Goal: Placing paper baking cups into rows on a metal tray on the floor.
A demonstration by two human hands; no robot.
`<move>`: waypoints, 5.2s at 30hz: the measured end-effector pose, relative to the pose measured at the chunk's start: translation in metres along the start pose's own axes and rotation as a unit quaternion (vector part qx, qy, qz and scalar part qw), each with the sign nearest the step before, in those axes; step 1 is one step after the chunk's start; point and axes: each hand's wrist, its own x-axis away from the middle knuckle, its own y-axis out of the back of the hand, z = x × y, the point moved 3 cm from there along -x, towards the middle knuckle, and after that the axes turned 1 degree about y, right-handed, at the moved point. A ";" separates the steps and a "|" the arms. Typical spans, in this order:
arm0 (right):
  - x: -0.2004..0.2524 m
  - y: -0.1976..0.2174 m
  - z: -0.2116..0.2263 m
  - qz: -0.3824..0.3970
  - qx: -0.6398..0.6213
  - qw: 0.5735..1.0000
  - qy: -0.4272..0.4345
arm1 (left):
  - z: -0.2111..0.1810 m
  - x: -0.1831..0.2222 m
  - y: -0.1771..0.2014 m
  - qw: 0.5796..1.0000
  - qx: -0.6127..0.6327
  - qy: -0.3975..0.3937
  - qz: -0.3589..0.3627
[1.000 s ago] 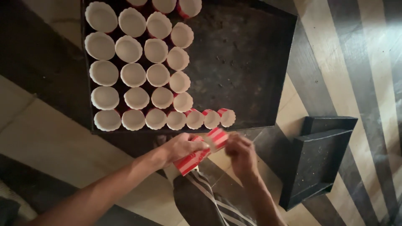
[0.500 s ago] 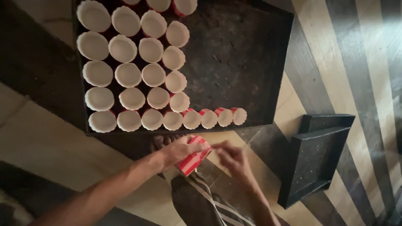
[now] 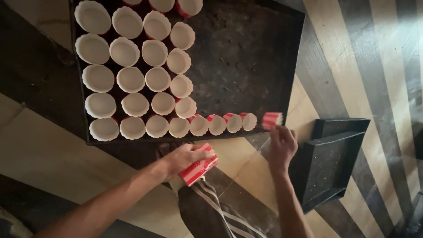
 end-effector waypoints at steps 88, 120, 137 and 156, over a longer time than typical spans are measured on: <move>0.035 -0.101 0.057 0.165 -0.189 0.968 -0.029 | -0.016 0.028 0.032 0.990 -0.044 -0.094 -0.099; -0.009 -0.084 0.035 0.139 0.246 0.927 0.248 | -0.018 0.020 0.012 0.987 0.155 -0.040 -0.032; 0.075 -0.062 0.041 0.331 -0.253 0.906 -0.074 | -0.026 0.008 0.005 0.993 -0.056 -0.084 -0.066; 0.054 -0.047 0.050 0.256 -0.200 0.943 -0.072 | -0.025 0.009 0.008 0.989 -0.086 -0.093 -0.075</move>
